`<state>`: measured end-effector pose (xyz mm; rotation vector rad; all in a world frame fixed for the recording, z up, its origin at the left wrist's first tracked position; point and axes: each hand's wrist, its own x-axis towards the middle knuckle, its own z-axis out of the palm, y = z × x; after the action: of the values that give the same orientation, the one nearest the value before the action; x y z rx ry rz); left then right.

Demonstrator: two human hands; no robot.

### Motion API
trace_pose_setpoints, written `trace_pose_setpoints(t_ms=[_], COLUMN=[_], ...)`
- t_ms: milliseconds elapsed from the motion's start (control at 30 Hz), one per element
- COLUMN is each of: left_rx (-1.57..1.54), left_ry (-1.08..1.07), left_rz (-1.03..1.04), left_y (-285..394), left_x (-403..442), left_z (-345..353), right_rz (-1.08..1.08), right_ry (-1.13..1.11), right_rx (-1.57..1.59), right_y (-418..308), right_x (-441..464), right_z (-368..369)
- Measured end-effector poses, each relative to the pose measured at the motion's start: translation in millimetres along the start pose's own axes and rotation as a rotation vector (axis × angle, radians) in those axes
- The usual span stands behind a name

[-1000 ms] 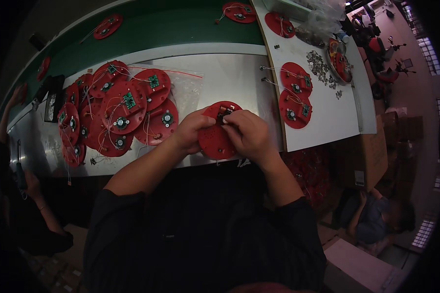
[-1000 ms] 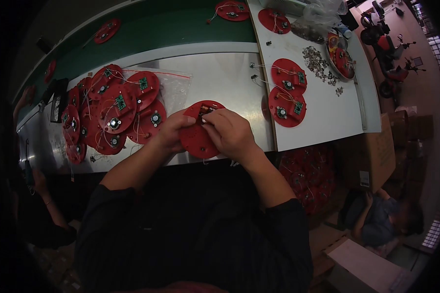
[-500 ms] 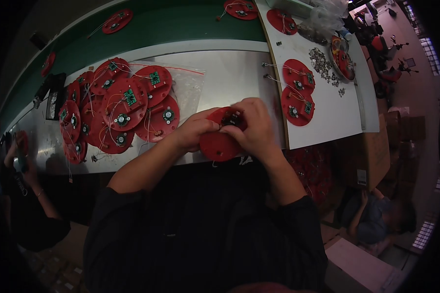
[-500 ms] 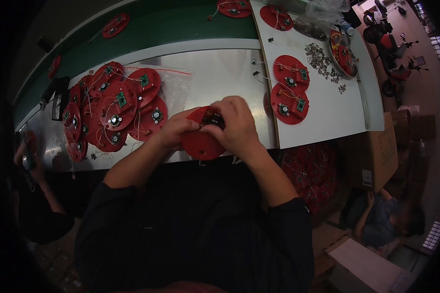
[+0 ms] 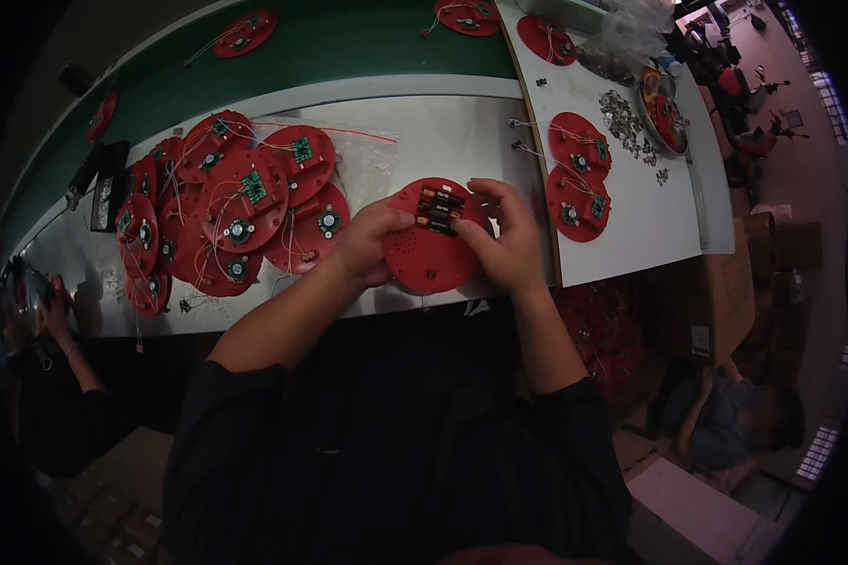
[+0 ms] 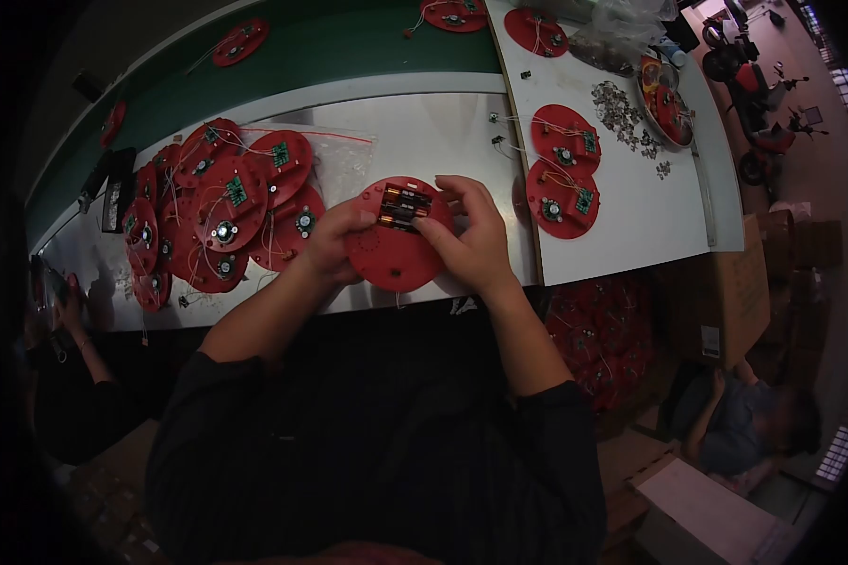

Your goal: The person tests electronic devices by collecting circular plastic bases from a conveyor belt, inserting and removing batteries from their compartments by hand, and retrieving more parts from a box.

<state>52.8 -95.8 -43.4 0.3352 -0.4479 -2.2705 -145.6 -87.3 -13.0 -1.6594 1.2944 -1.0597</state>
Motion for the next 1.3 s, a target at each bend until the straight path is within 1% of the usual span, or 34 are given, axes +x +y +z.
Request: trace_pose_setpoints(t_ms=[33, 100, 133, 200, 233, 267, 333, 467, 567, 633, 867, 933, 967, 1033, 1233, 1300], left_rx=[-0.032, -0.022, -0.010, 0.024, 0.061, 0.060, 0.089, 0.096, 0.101, 0.142, 0.145, 0.098, 0.098, 0.081, 0.098, 0.096], left_ry=[0.011, 0.014, 0.011, 0.014, 0.019, 0.021, 0.012, 0.009, 0.018, 0.070, 0.079, 0.029, 0.029, 0.002, 0.037, 0.039], left_rz=[0.024, 0.058, 0.087, 0.112, 0.140, 0.138, 0.163, 0.163, 0.170, 0.147, 0.163, 0.176, 0.177, 0.174, 0.163, 0.159], left_y=[2.1, 3.7, 4.2, 5.6, 5.6, 5.3, 5.1, 4.1, 3.5, 3.5, 2.1, 2.8, 3.5, 3.6, 2.7, 2.8], left_x=[0.3, 0.4, 1.0, 1.3, 0.9, 0.8, 1.0, 1.7, 1.2, 0.7, 1.5, 1.0, 1.1, 1.6, 1.7, 1.5], left_z=[-0.6, 2.5, 5.1, 11.6, 13.9, 15.1, 16.5, 15.8, 16.4, 17.4, 12.5, 12.3, 12.4, 12.7, 13.9, 13.7], right_rz=[-0.003, 0.059, 0.062, 0.229, 0.267, 0.270, 0.158, 0.176, 0.172, 0.153, 0.172, 0.166, 0.166, 0.198, 0.236, 0.223], right_ry=[-0.005, 0.021, 0.022, -0.092, -0.124, -0.124, -0.094, -0.086, -0.092, -0.101, -0.132, -0.140, -0.141, -0.154, -0.171, -0.165], right_rx=[0.001, 0.136, 0.135, 0.279, 0.303, 0.304, 0.291, 0.318, 0.305, 0.238, 0.243, 0.339, 0.339, 0.520, 0.610, 0.575], right_y=[1.0, -1.5, -5.5, -14.7, -10.7, -7.7, -3.5, -0.9, -2.9, -2.7, -8.8, -6.0, -6.7, -9.4, -8.2, -5.9], right_x=[-1.1, -9.6, -13.3, -18.4, -21.0, -23.5, -27.0, -26.5, -27.1, -27.1, -24.2, -23.9, -23.5, -23.5, -24.8, -24.7], right_z=[0.6, 2.2, 3.1, 6.5, 9.2, 12.7, 19.4, 23.0, 23.7, 23.3, 20.7, 21.4, 21.0, 19.1, 16.4, 17.3])
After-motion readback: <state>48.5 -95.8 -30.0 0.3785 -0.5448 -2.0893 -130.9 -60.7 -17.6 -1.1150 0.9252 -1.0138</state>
